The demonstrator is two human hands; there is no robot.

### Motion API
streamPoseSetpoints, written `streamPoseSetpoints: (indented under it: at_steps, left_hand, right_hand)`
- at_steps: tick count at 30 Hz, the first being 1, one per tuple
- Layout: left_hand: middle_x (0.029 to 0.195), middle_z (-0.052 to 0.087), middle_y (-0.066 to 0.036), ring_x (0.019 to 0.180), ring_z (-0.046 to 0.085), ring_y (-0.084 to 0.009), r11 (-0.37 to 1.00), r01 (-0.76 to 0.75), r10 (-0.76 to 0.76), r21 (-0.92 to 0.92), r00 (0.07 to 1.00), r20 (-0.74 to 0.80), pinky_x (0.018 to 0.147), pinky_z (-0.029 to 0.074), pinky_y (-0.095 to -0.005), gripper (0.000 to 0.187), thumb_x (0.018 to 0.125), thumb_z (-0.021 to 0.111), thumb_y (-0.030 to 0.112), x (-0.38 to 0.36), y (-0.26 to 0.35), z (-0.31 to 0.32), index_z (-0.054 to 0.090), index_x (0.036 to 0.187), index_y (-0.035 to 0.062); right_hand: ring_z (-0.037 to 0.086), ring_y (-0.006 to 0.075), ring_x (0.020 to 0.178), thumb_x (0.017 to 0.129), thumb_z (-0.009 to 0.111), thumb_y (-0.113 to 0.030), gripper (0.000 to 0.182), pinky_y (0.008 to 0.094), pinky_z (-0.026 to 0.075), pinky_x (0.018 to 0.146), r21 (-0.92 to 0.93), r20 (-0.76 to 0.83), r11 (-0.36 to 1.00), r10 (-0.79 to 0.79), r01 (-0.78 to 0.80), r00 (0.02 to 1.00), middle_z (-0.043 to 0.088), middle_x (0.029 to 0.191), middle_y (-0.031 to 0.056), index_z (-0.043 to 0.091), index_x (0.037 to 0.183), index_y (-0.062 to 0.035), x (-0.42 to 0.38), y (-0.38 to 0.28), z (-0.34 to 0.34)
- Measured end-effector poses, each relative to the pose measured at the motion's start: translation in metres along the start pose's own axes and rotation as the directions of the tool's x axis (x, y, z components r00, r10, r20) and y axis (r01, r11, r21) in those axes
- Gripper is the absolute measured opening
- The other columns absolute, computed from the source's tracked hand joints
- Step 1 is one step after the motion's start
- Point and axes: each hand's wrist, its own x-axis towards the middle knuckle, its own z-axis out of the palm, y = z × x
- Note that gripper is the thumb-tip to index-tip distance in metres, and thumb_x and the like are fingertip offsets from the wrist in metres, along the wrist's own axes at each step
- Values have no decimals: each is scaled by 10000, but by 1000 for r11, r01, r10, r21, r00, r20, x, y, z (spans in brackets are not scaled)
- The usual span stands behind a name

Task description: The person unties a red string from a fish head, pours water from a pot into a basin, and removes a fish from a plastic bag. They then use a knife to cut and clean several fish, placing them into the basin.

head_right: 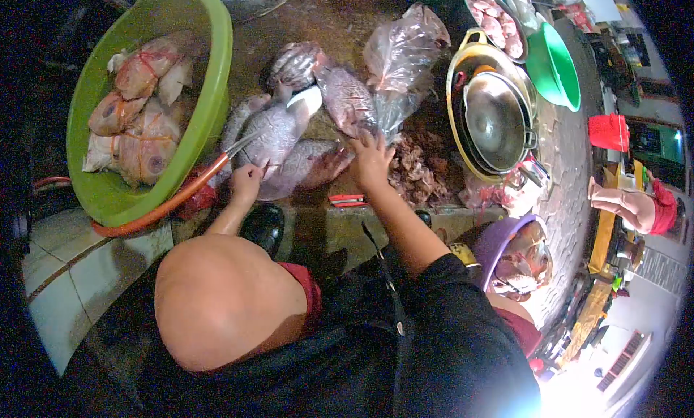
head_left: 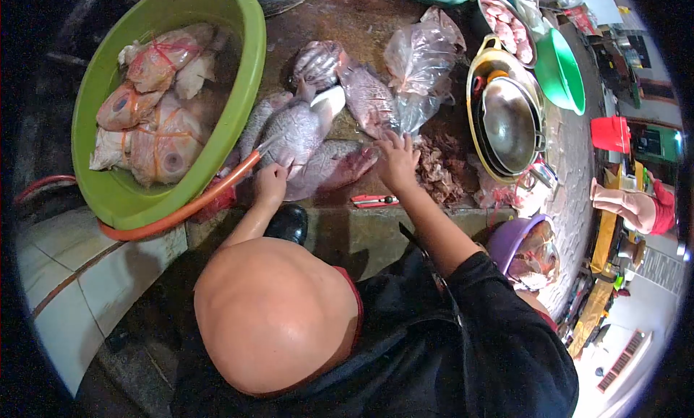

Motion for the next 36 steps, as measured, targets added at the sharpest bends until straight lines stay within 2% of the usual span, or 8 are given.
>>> streamPoseSetpoints:
  at_steps: [4, 8, 9, 13, 18, 25, 30, 36]
  left_hand:
    - [759, 583, -239, 699, 575, -387, 991, -91, 91, 96, 996, 1, 631, 440, -407, 253, 830, 498, 208, -4, -25, 17, 603, 803, -20]
    - [785, 618, -144, 763, 564, -192, 988, -109, 110, -113, 994, 4, 683, 432, -357, 236, 844, 519, 193, -5, -58, 28, 592, 831, -30]
    - [751, 580, -205, 726, 573, -333, 975, -116, 120, -187, 993, 13, 669, 440, -386, 188, 809, 519, 145, -9, -47, 18, 554, 734, -24]
    - [617, 561, -116, 603, 556, -193, 973, -133, 141, -187, 990, 26, 587, 447, -347, 146, 771, 571, 115, -11, -46, 9, 550, 716, -19]
    - [599, 541, -37, 543, 526, -120, 899, 260, -219, -352, 964, 153, 477, 424, -279, 115, 748, 573, 105, -11, -30, 2, 566, 713, -5]
    - [630, 556, -53, 528, 525, -150, 934, 28, -43, -355, 999, -33, 490, 439, -284, 95, 769, 553, 90, -2, -38, -1, 555, 713, 13]
    - [732, 594, -90, 645, 565, -168, 978, -209, 207, -20, 976, -70, 582, 462, -301, 113, 776, 570, 90, 4, -24, -12, 573, 852, 5]
    - [744, 567, -69, 674, 526, -149, 723, 13, 272, -691, 914, 302, 618, 450, -271, 262, 733, 637, 45, 4, 132, -39, 577, 987, 30]
  right_hand:
    - [583, 318, 818, 776, 551, -184, 198, 440, 457, 700, 133, 454, 991, -54, -8, 890, 585, 937, 144, 587, 948, -94, -45, 70, 78]
    - [557, 264, 825, 795, 491, -178, 179, 396, 428, 706, -114, 366, 969, -164, 219, 916, 573, 860, 103, 578, 943, -129, -90, 48, 80]
    - [541, 254, 844, 797, 483, -172, 188, 423, 412, 755, -165, 324, 968, -129, 190, 937, 553, 838, 66, 547, 969, -133, -93, 41, 77]
    - [502, 278, 1000, 765, 504, -163, 239, 479, 347, 856, -57, 437, 965, -206, 256, 876, 526, 1028, 102, 521, 999, -119, -92, 33, 60]
    - [527, 303, 958, 752, 517, -181, 258, 454, 393, 824, 48, 467, 976, -211, 214, 859, 529, 1014, 116, 523, 997, -103, -86, 40, 71]
    - [576, 343, 848, 757, 544, -231, 212, 442, 471, 703, 166, 730, 974, -226, 154, 645, 573, 908, 149, 551, 913, -88, -66, 39, 58]
    - [584, 333, 811, 769, 557, -264, 245, 447, 466, 680, 183, 427, 959, -275, 215, 861, 594, 844, 157, 525, 933, -85, -58, 40, 36]
    - [589, 340, 771, 753, 578, -148, 266, 408, 466, 646, 495, 118, 867, 5, -63, 993, 595, 822, 163, 499, 997, -77, -31, 21, -49]
